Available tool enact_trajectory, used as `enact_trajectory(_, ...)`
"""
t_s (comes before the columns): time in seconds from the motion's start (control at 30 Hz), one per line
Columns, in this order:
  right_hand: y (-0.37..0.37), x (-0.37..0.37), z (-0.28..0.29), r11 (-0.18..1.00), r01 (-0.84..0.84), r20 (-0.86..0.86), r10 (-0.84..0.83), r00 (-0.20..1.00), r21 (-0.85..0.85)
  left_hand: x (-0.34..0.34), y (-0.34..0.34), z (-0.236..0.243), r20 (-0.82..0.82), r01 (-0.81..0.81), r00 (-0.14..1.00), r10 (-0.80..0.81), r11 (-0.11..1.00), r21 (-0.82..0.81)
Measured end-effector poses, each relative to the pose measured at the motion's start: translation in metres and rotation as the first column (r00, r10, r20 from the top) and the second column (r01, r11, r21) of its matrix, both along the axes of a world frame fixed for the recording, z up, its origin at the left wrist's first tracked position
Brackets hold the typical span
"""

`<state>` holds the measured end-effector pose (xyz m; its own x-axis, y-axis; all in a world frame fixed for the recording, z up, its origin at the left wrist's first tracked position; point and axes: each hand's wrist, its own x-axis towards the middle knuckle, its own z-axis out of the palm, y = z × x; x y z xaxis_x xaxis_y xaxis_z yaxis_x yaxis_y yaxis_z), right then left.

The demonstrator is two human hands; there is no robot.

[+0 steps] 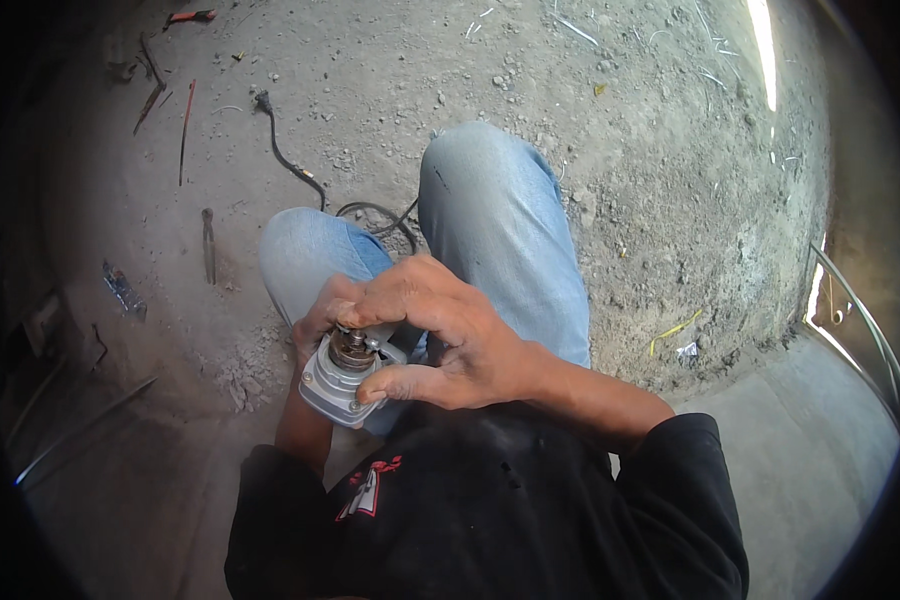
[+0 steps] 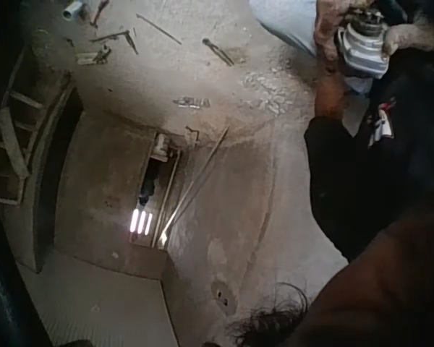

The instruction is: The person holds an angle grinder and uses a specialized wrench to tighten or adjust the locking nut on the spindle. The person handles a small metal shim or part, placing it onto the tool's head before continuing to use the wrench to secure the components.

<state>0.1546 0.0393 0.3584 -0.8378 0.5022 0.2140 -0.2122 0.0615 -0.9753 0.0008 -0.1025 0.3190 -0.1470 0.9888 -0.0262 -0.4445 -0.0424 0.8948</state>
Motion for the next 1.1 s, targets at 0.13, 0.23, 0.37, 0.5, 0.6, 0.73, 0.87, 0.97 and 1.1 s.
enact_trajectory(0.13, -0.002, 0.000, 0.003, 0.999, 0.020, 0.022, -0.019, 1.000, -0.045, 0.003, -0.004, -0.007, -0.150, -0.039, 0.987, 0.051, 0.996, 0.079)
enact_trajectory(0.23, -0.002, 0.002, -0.001, 0.998, -0.007, 0.028, 0.009, 1.000, -0.061, 0.009, -0.023, -0.019, 0.084, -0.032, 0.995, 0.046, 0.986, -0.162)
enact_trajectory(0.37, -0.001, 0.000, -0.002, 1.000, 0.007, -0.006, -0.007, 1.000, -0.008, 0.012, -0.029, -0.023, 0.254, -0.016, 0.962, 0.094, 0.956, -0.294)
enact_trajectory(0.5, -0.004, 0.001, -0.002, 0.997, 0.007, 0.019, -0.005, 1.000, -0.082, 0.009, -0.018, -0.018, 0.037, -0.077, 0.996, 0.078, 0.996, -0.039)
enact_trajectory(0.6, -0.003, -0.001, -0.006, 1.000, 0.024, -0.002, -0.024, 1.000, 0.006, 0.009, -0.010, -0.011, -0.007, -0.080, 0.997, 0.079, 0.996, -0.035)
enact_trajectory(0.73, 0.004, 0.003, -0.009, 0.999, 0.032, 0.031, -0.033, 0.999, 0.018, -0.002, -0.021, -0.023, 0.064, -0.003, 0.998, 0.013, 0.989, -0.151)
enact_trajectory(0.87, 0.017, 0.011, -0.006, 0.987, 0.020, 0.213, 0.014, 0.977, -0.159, -0.004, -0.022, -0.018, 0.144, -0.039, 0.984, 0.103, 0.919, -0.392)
enact_trajectory(0.97, 0.017, 0.013, -0.016, 0.995, -0.100, 0.267, 0.092, 0.959, 0.015, -0.004, -0.022, -0.022, 0.110, -0.082, 0.985, 0.134, 0.917, -0.390)
enact_trajectory(1.1, 0.013, 0.007, -0.016, 0.988, -0.149, 0.311, 0.134, 0.941, 0.025, -0.004, -0.023, -0.032, 0.041, -0.148, 0.987, 0.157, 0.976, -0.157)
